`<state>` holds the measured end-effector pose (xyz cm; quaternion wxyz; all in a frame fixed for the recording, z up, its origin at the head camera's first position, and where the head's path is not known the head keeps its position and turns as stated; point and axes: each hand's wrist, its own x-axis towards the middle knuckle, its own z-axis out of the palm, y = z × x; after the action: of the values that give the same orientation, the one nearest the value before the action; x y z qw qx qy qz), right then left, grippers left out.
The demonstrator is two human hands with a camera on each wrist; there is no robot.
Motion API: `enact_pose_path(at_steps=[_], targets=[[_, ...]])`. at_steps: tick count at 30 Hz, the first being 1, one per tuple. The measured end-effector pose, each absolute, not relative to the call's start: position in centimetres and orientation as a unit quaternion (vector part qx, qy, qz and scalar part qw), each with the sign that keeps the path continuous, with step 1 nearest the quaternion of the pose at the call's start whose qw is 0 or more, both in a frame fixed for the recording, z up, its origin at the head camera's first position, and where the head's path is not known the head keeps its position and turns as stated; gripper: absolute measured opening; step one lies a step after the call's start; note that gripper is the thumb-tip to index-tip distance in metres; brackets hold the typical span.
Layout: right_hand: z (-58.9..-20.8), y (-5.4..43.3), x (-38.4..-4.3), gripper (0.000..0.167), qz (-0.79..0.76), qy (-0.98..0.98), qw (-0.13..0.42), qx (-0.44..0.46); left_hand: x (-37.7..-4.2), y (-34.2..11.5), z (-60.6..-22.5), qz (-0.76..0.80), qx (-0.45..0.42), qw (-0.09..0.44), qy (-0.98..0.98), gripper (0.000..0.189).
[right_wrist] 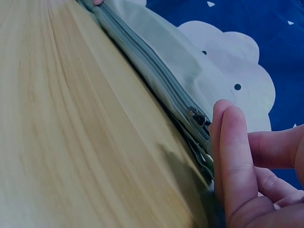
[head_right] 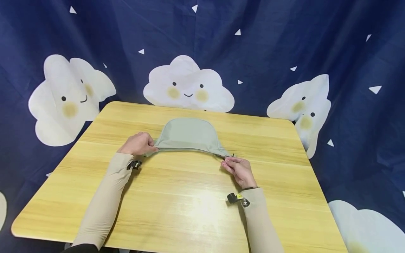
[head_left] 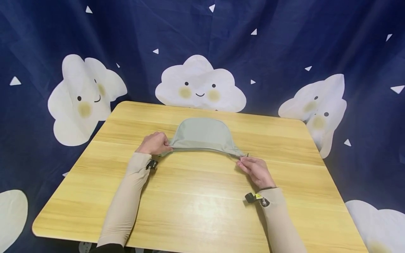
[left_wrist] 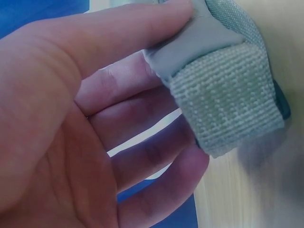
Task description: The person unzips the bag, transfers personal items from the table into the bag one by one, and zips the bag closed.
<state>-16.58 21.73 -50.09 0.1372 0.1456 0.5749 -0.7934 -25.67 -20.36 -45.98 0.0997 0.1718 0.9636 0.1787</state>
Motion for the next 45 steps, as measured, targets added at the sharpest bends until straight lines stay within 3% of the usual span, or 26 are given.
enact_pose_path(at_steps=[23,27,33,45], targets=[[-49.9,23.2,-16.1,0.048,-0.794,0.574,0.127,0.152,-25.7,-20.2,-45.8,0.174,0.170,0.099,0.965,0.057],[-49.9,23.4,-15.9,0.042,-0.793,0.577,0.127,0.149,-25.6,-20.3,-45.8,0.179,0.170,0.100,0.964,0.057],[-49.9,23.6,-16.0,0.018,-0.797,0.570,0.125,0.154,-25.6,-20.3,-45.9,0.180,0.171,0.099,0.964,0.057],[-49.3,24.0,-15.5,0.020,-0.795,0.571,0.136,0.151,-25.5,-20.2,-45.9,0.177,0.173,0.093,0.964,0.058]])
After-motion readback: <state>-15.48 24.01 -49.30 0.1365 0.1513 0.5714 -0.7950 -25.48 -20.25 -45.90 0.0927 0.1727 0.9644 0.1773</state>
